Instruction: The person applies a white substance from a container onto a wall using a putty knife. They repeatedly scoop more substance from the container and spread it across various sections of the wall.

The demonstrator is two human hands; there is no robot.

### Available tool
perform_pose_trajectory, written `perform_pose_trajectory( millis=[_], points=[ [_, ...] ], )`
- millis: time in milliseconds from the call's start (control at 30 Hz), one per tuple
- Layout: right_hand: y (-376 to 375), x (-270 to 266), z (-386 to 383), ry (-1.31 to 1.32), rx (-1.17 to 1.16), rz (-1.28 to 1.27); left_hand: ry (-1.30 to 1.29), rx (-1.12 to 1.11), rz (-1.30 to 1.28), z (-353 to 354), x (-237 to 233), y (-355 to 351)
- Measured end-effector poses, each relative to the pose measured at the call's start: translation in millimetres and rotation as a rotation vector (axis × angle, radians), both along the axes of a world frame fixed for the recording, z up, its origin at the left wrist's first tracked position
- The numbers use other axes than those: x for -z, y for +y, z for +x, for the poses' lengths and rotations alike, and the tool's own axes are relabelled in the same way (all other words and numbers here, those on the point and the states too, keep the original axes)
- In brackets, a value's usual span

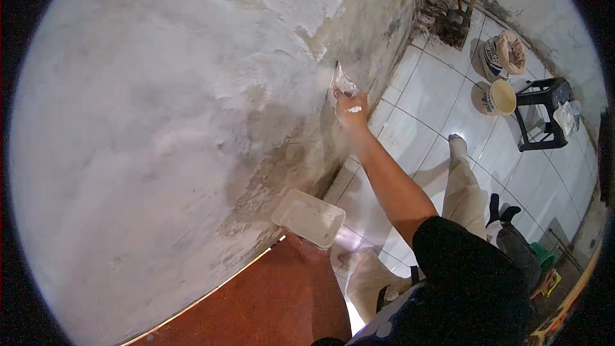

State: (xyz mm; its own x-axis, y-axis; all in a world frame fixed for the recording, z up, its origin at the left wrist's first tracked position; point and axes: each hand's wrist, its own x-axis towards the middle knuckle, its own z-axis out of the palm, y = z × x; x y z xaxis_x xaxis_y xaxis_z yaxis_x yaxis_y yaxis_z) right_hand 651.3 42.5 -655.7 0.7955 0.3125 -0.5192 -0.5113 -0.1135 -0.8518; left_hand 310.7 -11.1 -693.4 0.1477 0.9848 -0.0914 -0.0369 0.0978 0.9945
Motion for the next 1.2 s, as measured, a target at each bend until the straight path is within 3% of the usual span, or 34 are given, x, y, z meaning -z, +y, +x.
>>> perform_pose_trajectory(
  millis=[33, 67, 100, 133, 167, 233, 300, 333, 400, 467, 533, 600, 700, 767, 833, 900, 933, 1000, 1100, 1167, 1200],
  points=[
    [-3, -25, -6, -0.04, -0.014, 0.084, -0.16, -0.008, -0.129, 4, -10, -12],
    [8, -17, -17, -0.165, 0.029, -0.087, -0.317, -0.014, -0.261, 10, -20, -23],
    [12, -21, -28, -0.174, 0.035, -0.079, -0.474, -0.016, -0.396, 16, -35, -22],
    [12, -24, -41, -0.387, -0.002, -0.031, -0.632, -0.014, -0.532, 26, -47, -17],
    [9, -31, -53, -0.6, -0.039, 0.016, -0.642, -0.004, -0.527, 23, -48, -14],
    [-13, -78, -70, -0.369, -0.342, 0.021, -0.565, 0.099, -0.465, 13, -46, -8],
    [-27, -74, -86, -0.658, -0.361, 0.314, -0.56, 0.026, -0.47, 21, -54, -11],
    [-29, -59, -88, -0.66, -0.355, 0.311, -0.539, -0.058, -0.48, 24, -56, -12],
    [-34, -17, -87, -0.63, -0.403, 0.483, -0.527, -0.023, -0.454, 27, -53, -9],
    [-50, 1, -66, -0.277, -0.447, 0.179, -0.513, 0.004, -0.436, 30, -46, -8],
    [-42, 111, -53, -0.309, -0.281, 0.095, -0.617, 0.001, -0.574, 29, -39, -13],
    [-35, 184, -46, -0.136, 0.11, 0.248, -0.598, -0.002, -0.593, 31, -25, -13],
    [-13, 164, -23, -0.136, 0.305, 0.155, -0.551, -0.012, -0.607, 28, -11, -15],
    [13, 146, -21, -0.1, 0.203, 0.1, -0.527, -0.024, -0.611, 24, -7, -19],
    [28, 88, -47, -0.262, -0.067, -0.033, -0.513, -0.032, -0.604, 23, -7, -21],
    [33, 111, -91, -0.852, 0.01, -0.082, -0.515, -0.031, -0.591, 29, -8, -22],
    [22, 115, -101, -0.861, 0.007, -0.079, -0.522, -0.026, -0.581, 34, -8, -22],
    [-11, 127, -110, -0.923, -0.337, 0.143, -0.53, -0.022, -0.563, 42, -11, -26],
    [-41, 158, -82, -0.916, -0.536, 0.117, -0.623, -0.019, -0.577, 46, -13, -26],
    [-47, 144, -59, -0.486, -0.479, -0.105, -0.71, -0.017, -0.603, 49, -18, -23],
    [-47, 205, -53, -0.373, -0.368, 0.106, -0.591, -0.075, -0.588, 54, -25, -24]
  ],
)
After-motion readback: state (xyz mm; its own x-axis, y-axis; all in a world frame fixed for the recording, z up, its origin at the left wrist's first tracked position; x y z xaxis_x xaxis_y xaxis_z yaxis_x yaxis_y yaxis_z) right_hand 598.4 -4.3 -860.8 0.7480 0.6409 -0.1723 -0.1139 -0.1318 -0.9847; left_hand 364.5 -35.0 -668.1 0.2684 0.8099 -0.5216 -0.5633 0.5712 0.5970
